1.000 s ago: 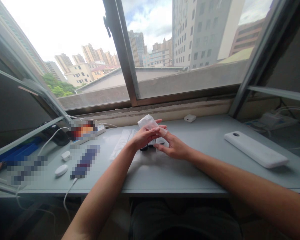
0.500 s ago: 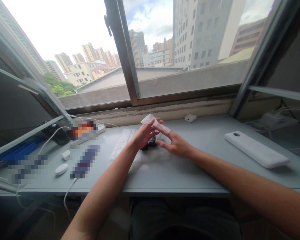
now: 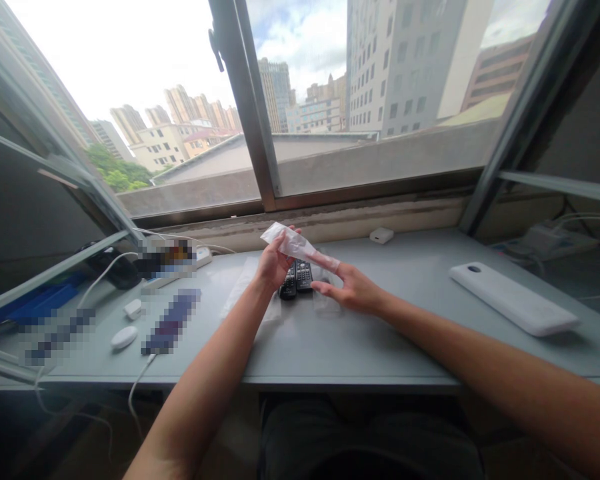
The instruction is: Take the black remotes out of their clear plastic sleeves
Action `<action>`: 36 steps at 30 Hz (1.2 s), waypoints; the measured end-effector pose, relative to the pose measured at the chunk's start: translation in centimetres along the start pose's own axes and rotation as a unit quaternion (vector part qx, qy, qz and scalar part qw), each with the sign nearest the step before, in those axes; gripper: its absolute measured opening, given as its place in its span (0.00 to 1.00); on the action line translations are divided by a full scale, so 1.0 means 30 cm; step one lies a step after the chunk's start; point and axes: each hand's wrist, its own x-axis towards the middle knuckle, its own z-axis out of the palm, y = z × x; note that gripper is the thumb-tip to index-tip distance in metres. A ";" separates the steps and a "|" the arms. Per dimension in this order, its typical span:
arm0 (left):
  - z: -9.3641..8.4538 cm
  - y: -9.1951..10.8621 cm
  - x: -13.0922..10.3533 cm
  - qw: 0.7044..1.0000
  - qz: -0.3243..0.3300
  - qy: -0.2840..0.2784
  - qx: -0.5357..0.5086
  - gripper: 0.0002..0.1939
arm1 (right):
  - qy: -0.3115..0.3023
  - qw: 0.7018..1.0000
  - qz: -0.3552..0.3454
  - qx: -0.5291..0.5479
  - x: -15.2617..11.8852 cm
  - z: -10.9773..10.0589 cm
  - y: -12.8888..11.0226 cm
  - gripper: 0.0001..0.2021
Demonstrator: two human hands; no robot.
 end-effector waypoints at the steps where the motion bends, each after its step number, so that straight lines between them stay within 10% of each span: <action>1: -0.002 0.002 0.003 1.000 -0.002 0.005 -0.003 0.15 | -0.004 1.000 0.003 0.003 0.000 0.000 -0.005 0.36; 11: -0.060 0.035 0.045 0.991 0.036 0.119 -0.039 0.17 | -0.024 0.999 0.029 0.004 0.003 -0.001 -0.051 0.38; 36: -0.106 0.066 0.070 0.984 0.045 0.154 -0.081 0.21 | -0.034 0.999 0.033 -0.002 -0.002 -0.001 -0.039 0.36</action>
